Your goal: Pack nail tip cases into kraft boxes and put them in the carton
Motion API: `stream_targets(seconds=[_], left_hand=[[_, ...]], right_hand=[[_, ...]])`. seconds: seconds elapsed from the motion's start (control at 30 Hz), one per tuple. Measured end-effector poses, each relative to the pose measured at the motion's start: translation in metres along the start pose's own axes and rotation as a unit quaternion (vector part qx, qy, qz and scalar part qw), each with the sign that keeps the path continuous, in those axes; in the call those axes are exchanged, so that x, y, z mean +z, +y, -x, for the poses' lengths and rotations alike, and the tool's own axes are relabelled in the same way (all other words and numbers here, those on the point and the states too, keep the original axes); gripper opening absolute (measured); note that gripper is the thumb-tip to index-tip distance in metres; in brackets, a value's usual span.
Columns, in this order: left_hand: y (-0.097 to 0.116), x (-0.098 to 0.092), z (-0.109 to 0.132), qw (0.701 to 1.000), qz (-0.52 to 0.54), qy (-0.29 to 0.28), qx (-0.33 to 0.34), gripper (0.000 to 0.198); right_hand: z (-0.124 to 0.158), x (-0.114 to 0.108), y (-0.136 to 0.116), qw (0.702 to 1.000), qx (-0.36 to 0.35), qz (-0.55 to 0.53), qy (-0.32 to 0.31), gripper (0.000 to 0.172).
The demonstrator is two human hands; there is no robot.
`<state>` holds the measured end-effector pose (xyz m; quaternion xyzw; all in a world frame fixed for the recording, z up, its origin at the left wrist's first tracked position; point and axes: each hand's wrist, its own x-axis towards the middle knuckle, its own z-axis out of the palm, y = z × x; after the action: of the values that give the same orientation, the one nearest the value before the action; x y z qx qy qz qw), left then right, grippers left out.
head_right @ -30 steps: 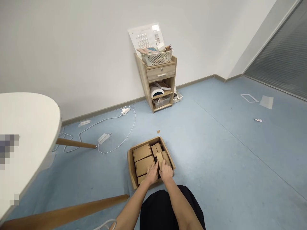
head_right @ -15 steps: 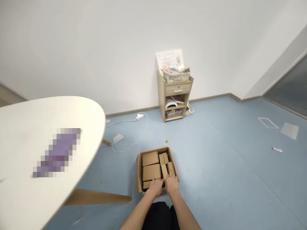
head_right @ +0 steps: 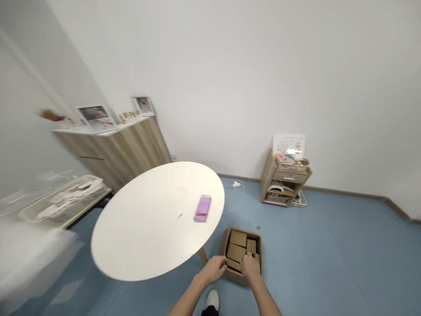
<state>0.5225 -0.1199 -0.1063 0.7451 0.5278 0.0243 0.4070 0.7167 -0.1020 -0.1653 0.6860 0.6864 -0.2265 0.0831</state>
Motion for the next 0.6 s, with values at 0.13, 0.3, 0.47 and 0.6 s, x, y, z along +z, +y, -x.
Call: stream_targets(seconds=[0.13, 0.3, 0.47, 0.6], left_hand=[[-0.031, -0.050, 0.066, 0.986, 0.010, 0.150, -0.066, 0.030], [-0.110, -0.082, 0.147, 0.952, 0.013, 0.284, -0.118, 0.030], [-0.209, -0.099, 0.241, 0.918, 0.026, 0.365, -0.153, 0.033], [-0.280, -0.125, 0.317, 0.910, 0.060, 0.359, -0.200, 0.031]], right_hand=[[0.015, -0.031, -0.057, 0.996, -0.082, -0.036, 0.023, 0.026], [0.023, -0.026, -0.155, 0.977, -0.194, -0.068, 0.057, 0.027], [0.026, 0.014, -0.279, 0.963, -0.251, -0.082, 0.062, 0.038], [0.026, 0.045, -0.383, 0.955, -0.280, -0.087, 0.044, 0.042]])
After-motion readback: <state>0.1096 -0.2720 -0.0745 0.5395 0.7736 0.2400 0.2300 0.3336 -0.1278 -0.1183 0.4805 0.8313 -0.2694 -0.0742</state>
